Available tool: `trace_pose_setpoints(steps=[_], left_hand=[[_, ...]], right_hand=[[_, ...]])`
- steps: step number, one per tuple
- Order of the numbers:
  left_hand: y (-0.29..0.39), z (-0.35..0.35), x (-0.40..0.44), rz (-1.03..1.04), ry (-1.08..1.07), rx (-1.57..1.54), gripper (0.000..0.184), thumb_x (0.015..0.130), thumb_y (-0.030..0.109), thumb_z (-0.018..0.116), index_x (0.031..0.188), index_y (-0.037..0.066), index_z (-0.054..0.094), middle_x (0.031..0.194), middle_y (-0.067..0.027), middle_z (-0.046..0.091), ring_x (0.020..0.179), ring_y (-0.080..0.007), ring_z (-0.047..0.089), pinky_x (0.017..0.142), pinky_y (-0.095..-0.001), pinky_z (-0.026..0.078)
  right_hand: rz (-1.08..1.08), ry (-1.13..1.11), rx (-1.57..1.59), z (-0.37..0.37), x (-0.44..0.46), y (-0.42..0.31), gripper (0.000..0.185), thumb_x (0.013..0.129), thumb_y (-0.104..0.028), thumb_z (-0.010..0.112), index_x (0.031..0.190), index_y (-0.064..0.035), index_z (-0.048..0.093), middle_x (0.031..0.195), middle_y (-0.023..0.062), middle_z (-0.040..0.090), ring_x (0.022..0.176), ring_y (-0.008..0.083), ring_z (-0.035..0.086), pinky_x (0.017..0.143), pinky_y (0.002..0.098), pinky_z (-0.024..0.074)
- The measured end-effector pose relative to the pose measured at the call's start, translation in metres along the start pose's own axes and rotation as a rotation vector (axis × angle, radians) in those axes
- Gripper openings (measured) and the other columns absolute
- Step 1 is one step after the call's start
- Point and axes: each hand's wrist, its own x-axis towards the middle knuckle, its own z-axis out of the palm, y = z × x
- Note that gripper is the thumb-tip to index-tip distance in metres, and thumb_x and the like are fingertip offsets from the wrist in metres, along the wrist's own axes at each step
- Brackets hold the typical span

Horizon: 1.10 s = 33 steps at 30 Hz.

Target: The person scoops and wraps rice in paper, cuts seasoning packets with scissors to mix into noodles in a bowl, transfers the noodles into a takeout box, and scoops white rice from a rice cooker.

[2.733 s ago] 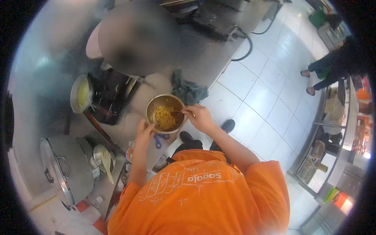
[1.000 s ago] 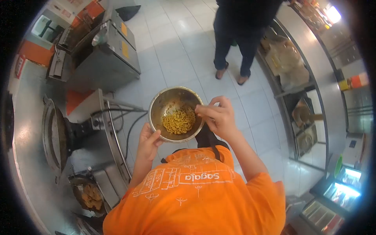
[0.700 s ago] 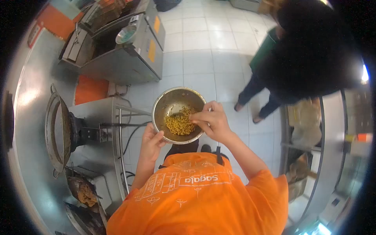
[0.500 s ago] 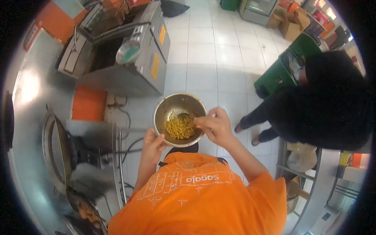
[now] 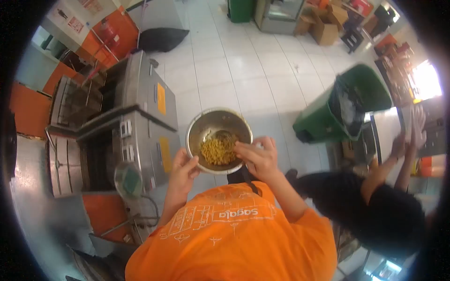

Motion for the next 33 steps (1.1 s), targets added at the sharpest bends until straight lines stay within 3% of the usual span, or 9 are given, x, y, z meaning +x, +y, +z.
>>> trace_pose_setpoints(steps=[8,12,16,17,20,21,25,28,33], left_hand=[[0.114,0.004,0.199,0.116,0.150,-0.038,0.017,0.090,0.007,0.062,0.086,0.010,0.046,0.076,-0.0026,0.059,0.059,-0.0114,0.062,0.041,-0.0172,0.029],[0.159,-0.016,0.304,0.190,0.203,-0.100,0.012,0.088,0.003,0.058,0.095,0.006,0.049,0.087,-0.0065,0.060,0.062,-0.0093,0.059,0.047,-0.0182,0.041],[0.202,-0.023,0.427,0.207,0.256,-0.083,0.013,0.089,0.005,0.060,0.090,0.008,0.048,0.083,-0.0045,0.059,0.063,-0.0095,0.060,0.045,-0.0179,0.034],[0.219,-0.022,0.463,0.208,0.261,-0.065,0.014,0.090,0.006,0.061,0.088,0.009,0.047,0.081,-0.0034,0.058,0.062,-0.0090,0.060,0.044,-0.0175,0.030],[0.282,-0.045,0.561,0.159,0.267,-0.052,0.012,0.090,0.005,0.060,0.088,0.008,0.048,0.083,-0.0040,0.059,0.063,-0.0083,0.059,0.046,-0.0177,0.031],[0.295,-0.041,0.596,0.163,0.238,-0.048,0.012,0.090,0.005,0.060,0.087,0.008,0.048,0.083,-0.0039,0.059,0.062,-0.0081,0.058,0.046,-0.0178,0.032],[0.361,-0.016,0.747,0.141,0.089,0.042,0.012,0.091,0.005,0.060,0.087,0.008,0.048,0.082,-0.0035,0.058,0.061,-0.0073,0.057,0.046,-0.0179,0.032],[0.408,0.003,0.853,0.108,0.006,0.088,0.015,0.089,0.007,0.062,0.087,0.009,0.047,0.082,-0.0024,0.058,0.061,-0.0060,0.054,0.047,-0.0176,0.031],[0.472,0.005,1.018,0.050,0.030,0.016,0.017,0.088,0.007,0.062,0.087,0.009,0.046,0.081,-0.0018,0.057,0.062,-0.0069,0.055,0.047,-0.0176,0.032]], right_hand=[[0.006,-0.143,0.217,0.099,0.214,0.146,0.022,0.072,-0.011,0.073,0.093,-0.0184,0.073,0.096,-0.0071,0.071,0.075,0.0195,0.049,0.071,0.0311,0.0380],[0.182,-0.167,0.389,0.180,0.325,0.219,0.021,0.075,-0.009,0.072,0.094,-0.0171,0.073,0.090,-0.0073,0.070,0.076,0.0199,0.047,0.073,0.0315,0.0382],[-0.002,-0.459,0.596,0.232,0.435,0.283,0.019,0.077,-0.009,0.071,0.094,-0.0163,0.073,0.081,-0.0070,0.067,0.078,0.0184,0.046,0.076,0.0321,0.0382],[-0.072,-0.403,0.556,0.238,0.465,0.303,0.017,0.077,-0.009,0.071,0.093,-0.0149,0.074,0.078,-0.0050,0.066,0.077,0.0185,0.045,0.075,0.0311,0.0386],[0.150,-0.210,0.456,0.287,0.548,0.353,0.016,0.077,-0.009,0.071,0.092,-0.0133,0.073,0.077,-0.0034,0.067,0.076,0.0183,0.044,0.074,0.0296,0.0387],[0.102,-0.158,0.310,0.291,0.573,0.373,0.014,0.079,-0.007,0.069,0.092,-0.0113,0.072,0.076,-0.0009,0.067,0.073,0.0180,0.049,0.069,0.0288,0.0413],[0.403,-0.003,0.414,0.325,0.641,0.446,0.013,0.080,-0.001,0.066,0.092,-0.0061,0.070,0.077,0.0052,0.067,0.068,0.0188,0.061,0.061,0.0296,0.0473],[0.558,0.115,0.560,0.349,0.698,0.494,0.012,0.081,0.001,0.064,0.090,-0.0033,0.069,0.077,0.0061,0.067,0.069,0.0189,0.061,0.062,0.0293,0.0477],[0.077,-0.101,0.453,0.375,0.823,0.601,0.024,0.068,0.001,0.070,0.090,-0.0064,0.067,0.084,0.0046,0.069,0.068,0.0230,0.059,0.062,0.0321,0.0466]])
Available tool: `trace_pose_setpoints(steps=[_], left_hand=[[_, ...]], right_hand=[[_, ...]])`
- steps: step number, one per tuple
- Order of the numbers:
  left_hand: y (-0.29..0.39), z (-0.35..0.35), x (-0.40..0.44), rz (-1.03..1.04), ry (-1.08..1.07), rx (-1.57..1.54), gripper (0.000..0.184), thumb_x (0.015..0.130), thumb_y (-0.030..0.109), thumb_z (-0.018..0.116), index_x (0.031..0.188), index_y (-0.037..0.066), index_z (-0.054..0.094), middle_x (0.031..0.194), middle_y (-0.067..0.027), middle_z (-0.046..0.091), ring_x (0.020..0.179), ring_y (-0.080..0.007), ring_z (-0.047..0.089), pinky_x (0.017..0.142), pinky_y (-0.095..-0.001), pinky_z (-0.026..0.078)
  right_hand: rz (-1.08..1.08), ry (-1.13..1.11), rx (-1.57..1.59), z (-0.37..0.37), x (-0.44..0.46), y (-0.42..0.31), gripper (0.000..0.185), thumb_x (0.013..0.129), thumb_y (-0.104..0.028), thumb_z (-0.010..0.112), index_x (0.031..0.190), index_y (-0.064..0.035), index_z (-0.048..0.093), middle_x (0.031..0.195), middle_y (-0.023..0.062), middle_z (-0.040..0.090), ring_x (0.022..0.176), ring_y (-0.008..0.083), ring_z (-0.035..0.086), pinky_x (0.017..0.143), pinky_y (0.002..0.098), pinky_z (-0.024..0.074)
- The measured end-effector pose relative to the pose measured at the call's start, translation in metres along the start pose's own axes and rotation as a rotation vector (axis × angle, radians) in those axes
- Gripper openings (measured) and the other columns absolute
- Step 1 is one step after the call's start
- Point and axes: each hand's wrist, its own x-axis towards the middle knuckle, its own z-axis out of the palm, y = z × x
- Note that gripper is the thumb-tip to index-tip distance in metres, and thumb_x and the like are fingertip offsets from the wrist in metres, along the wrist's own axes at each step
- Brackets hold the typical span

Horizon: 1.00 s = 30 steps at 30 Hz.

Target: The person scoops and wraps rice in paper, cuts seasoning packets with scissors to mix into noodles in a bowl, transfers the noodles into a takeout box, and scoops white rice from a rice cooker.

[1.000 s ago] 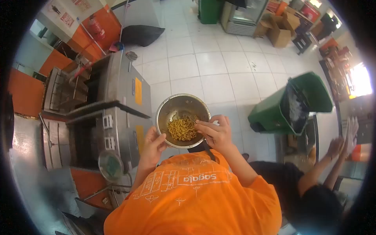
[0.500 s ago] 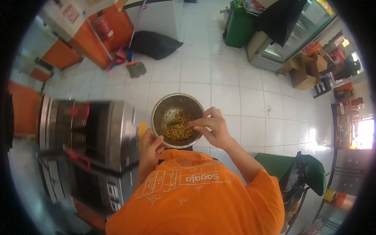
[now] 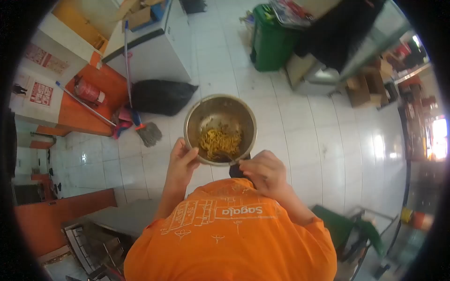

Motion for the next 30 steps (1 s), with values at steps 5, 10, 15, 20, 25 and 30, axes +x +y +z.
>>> trace_pose_setpoints(steps=[5,10,15,20,25,30], left_hand=[[0.060,0.009,0.131,0.023,0.053,-0.007,0.014,0.088,0.005,0.060,0.092,0.010,0.048,0.085,-0.0026,0.061,0.068,-0.0083,0.058,0.054,-0.0192,0.042],[0.140,-0.012,0.248,0.164,0.157,-0.126,0.016,0.087,0.004,0.063,0.088,0.010,0.048,0.081,-0.0025,0.061,0.063,-0.0064,0.056,0.045,-0.0175,0.037],[0.177,0.000,0.421,0.193,0.215,-0.142,0.018,0.086,0.005,0.065,0.087,0.010,0.048,0.081,-0.0016,0.060,0.057,-0.0038,0.050,0.044,-0.0165,0.033],[0.238,-0.001,0.613,0.065,0.107,-0.023,0.016,0.088,0.004,0.062,0.088,0.009,0.047,0.078,-0.0041,0.059,0.055,-0.0053,0.050,0.044,-0.0172,0.033],[0.310,0.039,0.804,-0.018,-0.095,-0.031,0.015,0.089,0.005,0.061,0.089,0.010,0.047,0.077,-0.0029,0.057,0.057,-0.0082,0.054,0.043,-0.0177,0.032],[0.346,0.081,0.984,0.002,-0.164,0.043,0.018,0.089,0.008,0.063,0.089,0.010,0.045,0.077,-0.0032,0.058,0.058,-0.0100,0.059,0.042,-0.0180,0.031]], right_hand=[[-0.133,-0.059,-0.096,0.001,0.171,0.130,0.024,0.067,-0.001,0.073,0.089,-0.0087,0.066,0.089,0.0022,0.069,0.077,0.0228,0.058,0.069,0.0330,0.0451],[-0.214,-0.052,-0.035,0.049,0.346,0.217,0.023,0.067,-0.001,0.073,0.088,-0.0086,0.067,0.087,0.0027,0.068,0.075,0.0241,0.057,0.068,0.0335,0.0452],[-0.274,-0.328,0.134,0.048,0.470,0.328,0.017,0.069,-0.003,0.074,0.084,-0.0073,0.067,0.081,0.0039,0.066,0.073,0.0247,0.057,0.066,0.0347,0.0463],[-0.095,-0.144,-0.098,0.042,0.599,0.457,0.015,0.072,-0.004,0.072,0.086,-0.0083,0.068,0.080,0.0041,0.066,0.073,0.0242,0.057,0.064,0.0340,0.0460],[-0.036,-0.012,-0.151,0.018,0.706,0.539,0.017,0.072,0.000,0.069,0.087,-0.0077,0.068,0.084,0.0037,0.068,0.073,0.0255,0.055,0.066,0.0327,0.0456],[0.096,0.255,-0.245,-0.018,0.827,0.675,0.019,0.074,0.002,0.067,0.091,-0.0081,0.070,0.084,0.0022,0.069,0.073,0.0229,0.052,0.067,0.0323,0.0440]])
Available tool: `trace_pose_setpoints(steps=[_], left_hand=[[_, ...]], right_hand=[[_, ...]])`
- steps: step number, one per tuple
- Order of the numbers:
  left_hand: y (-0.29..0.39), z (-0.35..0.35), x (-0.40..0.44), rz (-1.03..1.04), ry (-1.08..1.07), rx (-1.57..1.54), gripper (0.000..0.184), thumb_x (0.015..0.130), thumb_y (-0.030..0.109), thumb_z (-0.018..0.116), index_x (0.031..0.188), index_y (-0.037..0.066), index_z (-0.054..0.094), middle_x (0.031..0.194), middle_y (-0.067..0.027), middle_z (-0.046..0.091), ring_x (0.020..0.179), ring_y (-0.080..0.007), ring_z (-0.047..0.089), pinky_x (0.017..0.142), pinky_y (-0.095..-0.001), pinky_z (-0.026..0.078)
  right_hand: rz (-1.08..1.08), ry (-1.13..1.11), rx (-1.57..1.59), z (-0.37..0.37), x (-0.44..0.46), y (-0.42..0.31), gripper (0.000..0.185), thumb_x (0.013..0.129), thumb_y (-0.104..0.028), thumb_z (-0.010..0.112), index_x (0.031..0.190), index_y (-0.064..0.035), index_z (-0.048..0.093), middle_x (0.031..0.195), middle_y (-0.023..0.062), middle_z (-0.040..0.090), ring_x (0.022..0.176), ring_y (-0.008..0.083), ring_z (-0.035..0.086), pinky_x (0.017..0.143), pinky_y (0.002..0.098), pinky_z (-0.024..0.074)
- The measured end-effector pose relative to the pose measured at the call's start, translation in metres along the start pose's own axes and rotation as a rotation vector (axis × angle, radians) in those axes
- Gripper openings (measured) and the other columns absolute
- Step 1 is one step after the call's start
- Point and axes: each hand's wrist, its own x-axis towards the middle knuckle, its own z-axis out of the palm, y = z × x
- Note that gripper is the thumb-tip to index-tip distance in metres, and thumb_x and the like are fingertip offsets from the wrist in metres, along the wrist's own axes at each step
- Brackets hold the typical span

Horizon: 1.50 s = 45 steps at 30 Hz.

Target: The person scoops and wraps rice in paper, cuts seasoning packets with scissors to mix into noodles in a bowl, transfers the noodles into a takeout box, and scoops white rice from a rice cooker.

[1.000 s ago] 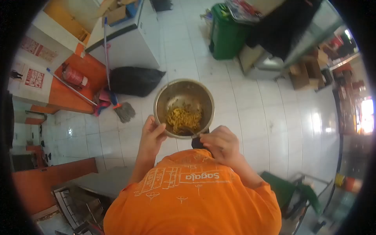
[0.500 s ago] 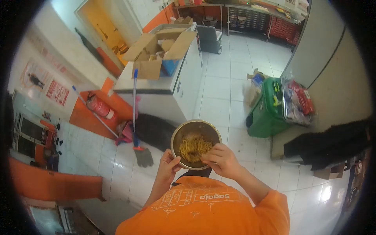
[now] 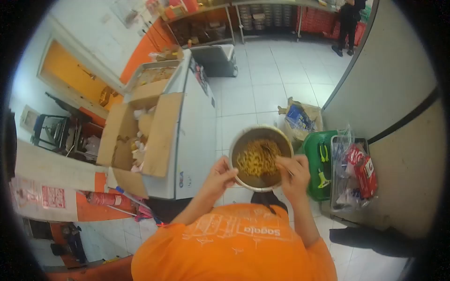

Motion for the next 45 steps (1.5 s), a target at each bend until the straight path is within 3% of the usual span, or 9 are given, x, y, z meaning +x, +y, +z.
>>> trace_pose_setpoints(steps=[8,12,15,23,27,32,35,41,45], left_hand=[[0.095,0.015,0.218,0.172,0.205,-0.084,0.017,0.088,0.005,0.062,0.091,0.010,0.046,0.086,-0.0065,0.061,0.062,-0.0135,0.062,0.042,-0.0178,0.032],[0.131,0.000,0.320,0.220,0.231,-0.053,0.020,0.086,0.006,0.064,0.095,0.010,0.047,0.093,-0.0043,0.061,0.064,-0.0070,0.054,0.045,-0.0168,0.036],[0.159,0.011,0.415,0.164,0.504,-0.035,0.023,0.085,0.006,0.065,0.097,0.010,0.046,0.090,-0.0039,0.061,0.063,-0.0078,0.054,0.046,-0.0168,0.036],[0.215,-0.028,0.763,-0.012,0.078,-0.027,0.019,0.086,0.002,0.062,0.092,0.009,0.046,0.087,-0.0053,0.060,0.063,-0.0100,0.056,0.044,-0.0181,0.035],[0.237,0.007,0.883,-0.168,-0.120,0.025,0.017,0.087,0.001,0.061,0.091,0.010,0.047,0.087,-0.0055,0.060,0.062,-0.0086,0.056,0.043,-0.0174,0.034],[0.238,0.062,1.077,-0.297,-0.306,0.040,0.016,0.087,0.002,0.062,0.092,0.010,0.049,0.087,-0.0056,0.061,0.061,-0.0083,0.057,0.042,-0.0164,0.034],[0.240,0.089,1.165,-0.314,-0.295,0.048,0.015,0.088,0.003,0.061,0.090,0.010,0.048,0.085,-0.0068,0.063,0.062,-0.0122,0.061,0.043,-0.0174,0.035],[0.272,0.118,1.341,-0.267,-0.145,0.077,0.016,0.088,0.001,0.060,0.088,0.009,0.046,0.084,-0.0087,0.064,0.063,-0.0181,0.065,0.043,-0.0205,0.038],[0.290,0.129,1.451,-0.168,-0.007,0.067,0.016,0.087,0.000,0.059,0.090,0.009,0.047,0.082,-0.0080,0.064,0.062,-0.0187,0.065,0.043,-0.0216,0.041]], right_hand=[[-0.061,0.080,0.227,0.032,0.253,0.155,0.019,0.076,-0.002,0.068,0.092,-0.0102,0.072,0.079,0.0017,0.068,0.073,0.0207,0.052,0.066,0.0307,0.0426],[-0.220,-0.182,0.166,0.110,0.348,0.224,0.020,0.071,-0.005,0.072,0.089,-0.0119,0.070,0.082,0.0003,0.069,0.072,0.0220,0.055,0.065,0.0328,0.0455],[-0.298,-0.285,0.307,0.147,0.421,0.276,0.019,0.071,-0.009,0.074,0.090,-0.0126,0.070,0.080,0.0017,0.067,0.070,0.0233,0.054,0.063,0.0321,0.0466],[0.102,-0.080,0.156,0.183,0.613,0.473,0.015,0.078,-0.011,0.072,0.092,-0.0116,0.072,0.074,0.0031,0.063,0.069,0.0210,0.054,0.063,0.0319,0.0460],[0.326,0.076,0.027,0.161,0.639,0.510,0.015,0.078,-0.010,0.071,0.093,-0.0110,0.073,0.078,0.0041,0.066,0.071,0.0205,0.055,0.063,0.0319,0.0465],[0.588,0.320,0.023,0.153,0.723,0.633,0.011,0.082,-0.011,0.068,0.091,-0.0093,0.073,0.079,0.0053,0.068,0.072,0.0196,0.058,0.066,0.0302,0.0475],[0.489,0.309,0.010,0.153,0.776,0.719,0.011,0.082,-0.013,0.068,0.092,-0.0109,0.074,0.079,0.0051,0.068,0.072,0.0200,0.058,0.066,0.0308,0.0479],[0.377,-0.079,-0.161,0.149,0.946,0.866,0.017,0.086,-0.028,0.064,0.099,-0.0185,0.071,0.083,0.0025,0.066,0.080,0.0229,0.056,0.070,0.0356,0.0467],[0.586,-0.294,0.315,0.165,1.051,0.965,0.022,0.087,-0.025,0.062,0.104,-0.0130,0.069,0.081,0.0042,0.068,0.069,0.0160,0.062,0.064,0.0296,0.0504]])
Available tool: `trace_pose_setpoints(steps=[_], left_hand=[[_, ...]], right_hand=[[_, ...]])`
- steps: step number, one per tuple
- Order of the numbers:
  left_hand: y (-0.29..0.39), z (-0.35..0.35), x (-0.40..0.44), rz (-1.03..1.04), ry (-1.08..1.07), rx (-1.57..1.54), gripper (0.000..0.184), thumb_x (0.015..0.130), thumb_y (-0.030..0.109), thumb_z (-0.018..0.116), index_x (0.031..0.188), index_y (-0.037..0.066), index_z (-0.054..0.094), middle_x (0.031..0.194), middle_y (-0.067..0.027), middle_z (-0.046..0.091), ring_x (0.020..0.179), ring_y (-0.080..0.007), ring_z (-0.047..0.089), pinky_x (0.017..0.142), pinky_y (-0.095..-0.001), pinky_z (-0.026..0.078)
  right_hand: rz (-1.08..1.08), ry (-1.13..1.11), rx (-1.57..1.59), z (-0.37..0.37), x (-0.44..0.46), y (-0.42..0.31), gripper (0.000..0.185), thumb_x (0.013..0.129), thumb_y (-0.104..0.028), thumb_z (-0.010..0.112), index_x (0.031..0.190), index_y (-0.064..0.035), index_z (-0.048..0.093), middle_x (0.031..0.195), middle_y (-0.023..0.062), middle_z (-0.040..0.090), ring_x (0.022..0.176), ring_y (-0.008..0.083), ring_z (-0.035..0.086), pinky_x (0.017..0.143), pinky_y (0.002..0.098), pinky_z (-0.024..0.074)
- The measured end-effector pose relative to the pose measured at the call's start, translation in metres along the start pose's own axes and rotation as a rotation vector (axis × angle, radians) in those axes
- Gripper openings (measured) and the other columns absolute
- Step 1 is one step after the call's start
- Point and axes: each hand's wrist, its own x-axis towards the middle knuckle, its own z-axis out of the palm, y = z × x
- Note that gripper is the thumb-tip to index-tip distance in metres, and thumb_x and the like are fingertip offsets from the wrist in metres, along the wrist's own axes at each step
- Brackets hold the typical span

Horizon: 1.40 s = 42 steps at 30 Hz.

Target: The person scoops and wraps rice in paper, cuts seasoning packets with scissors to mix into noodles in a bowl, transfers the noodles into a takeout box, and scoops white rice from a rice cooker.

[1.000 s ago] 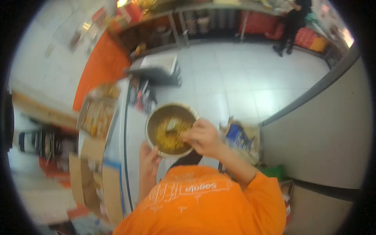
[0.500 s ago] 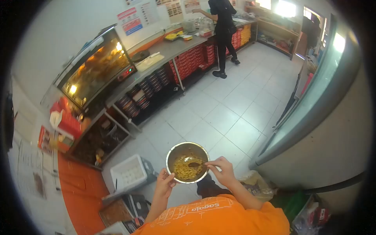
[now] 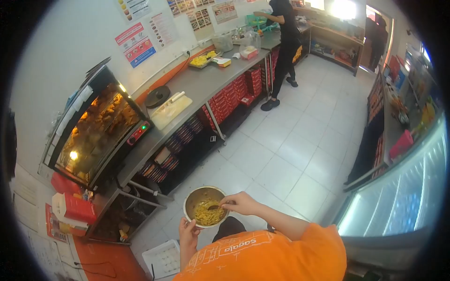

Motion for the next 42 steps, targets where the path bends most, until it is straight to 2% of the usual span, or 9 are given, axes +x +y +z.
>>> trace_pose_setpoints(steps=[4,8,12,15,21,27,31,34,42], left_hand=[[0.031,0.023,0.125,0.072,0.075,0.041,0.015,0.087,0.002,0.060,0.091,0.009,0.048,0.079,-0.0052,0.061,0.058,-0.0141,0.060,0.043,-0.0217,0.040],[0.081,0.060,0.290,0.080,0.035,0.142,0.014,0.087,0.002,0.059,0.090,0.009,0.048,0.079,-0.0037,0.059,0.058,-0.0095,0.054,0.044,-0.0206,0.038],[0.140,0.152,0.456,0.173,-0.097,0.305,0.011,0.087,0.001,0.057,0.090,0.008,0.049,0.078,-0.0022,0.057,0.057,-0.0087,0.052,0.043,-0.0200,0.037],[0.180,0.216,0.573,0.131,-0.268,0.416,0.012,0.087,0.003,0.058,0.097,0.006,0.052,0.082,-0.0021,0.058,0.062,-0.0094,0.055,0.044,-0.0204,0.038],[0.218,0.367,0.805,0.206,-0.373,0.529,0.013,0.088,0.007,0.058,0.100,0.007,0.052,0.083,-0.0020,0.059,0.064,-0.0091,0.057,0.049,-0.0219,0.042],[0.239,0.523,1.004,0.289,-0.331,0.570,0.008,0.089,0.008,0.058,0.093,0.008,0.051,0.077,-0.0013,0.058,0.066,-0.0091,0.059,0.052,-0.0221,0.044],[0.210,0.591,1.107,0.467,-0.160,0.827,0.007,0.089,0.008,0.057,0.089,0.006,0.051,0.072,-0.0066,0.058,0.060,-0.0194,0.061,0.050,-0.0312,0.047],[0.166,0.621,1.153,0.950,0.082,1.328,0.010,0.087,0.008,0.056,0.096,0.007,0.053,0.079,-0.0114,0.060,0.071,-0.0302,0.062,0.056,-0.0405,0.048],[0.121,0.631,1.194,0.906,0.128,1.455,0.009,0.088,0.010,0.056,0.096,0.010,0.052,0.085,-0.0115,0.054,0.074,-0.0354,0.058,0.060,-0.0465,0.047]], right_hand=[[0.202,-0.204,0.174,-0.056,0.131,0.020,0.024,0.091,-0.021,0.056,0.106,-0.0062,0.068,0.077,0.0033,0.067,0.068,0.0089,0.062,0.061,0.0243,0.0493],[0.249,-0.127,0.146,-0.122,0.264,0.068,0.024,0.089,-0.023,0.056,0.104,-0.0079,0.069,0.077,0.0050,0.067,0.066,0.0099,0.062,0.060,0.0252,0.0492],[0.138,0.113,-0.151,-0.213,0.378,0.078,0.025,0.088,-0.019,0.054,0.109,-0.0094,0.063,0.079,0.0142,0.065,0.075,0.0249,0.064,0.069,0.0363,0.0493],[0.285,0.263,-0.286,-0.283,0.451,0.090,0.027,0.088,-0.019,0.052,0.113,-0.0114,0.058,0.083,0.0187,0.064,0.082,0.0357,0.063,0.073,0.0429,0.0492],[0.092,0.437,-0.341,-0.440,0.605,0.158,0.026,0.089,-0.023,0.053,0.111,-0.0105,0.056,0.087,0.0200,0.065,0.085,0.0406,0.062,0.075,0.0474,0.0483],[0.217,0.446,-0.407,-0.626,0.779,0.199,0.025,0.092,-0.025,0.050,0.109,-0.0100,0.059,0.083,0.0196,0.065,0.083,0.0397,0.062,0.074,0.0489,0.0470],[0.144,0.462,-0.506,-0.719,0.874,0.267,0.024,0.092,-0.024,0.049,0.108,-0.0094,0.059,0.082,0.0194,0.065,0.081,0.0396,0.062,0.073,0.0496,0.0471],[0.125,0.475,-0.538,-0.757,0.922,0.320,0.021,0.092,-0.022,0.051,0.106,-0.0106,0.061,0.077,0.0189,0.065,0.075,0.0398,0.062,0.069,0.0497,0.0480],[0.165,0.444,-0.527,-0.781,0.945,0.390,0.019,0.092,-0.023,0.051,0.103,-0.0104,0.058,0.090,0.0172,0.066,0.080,0.0383,0.063,0.071,0.0503,0.0486]])
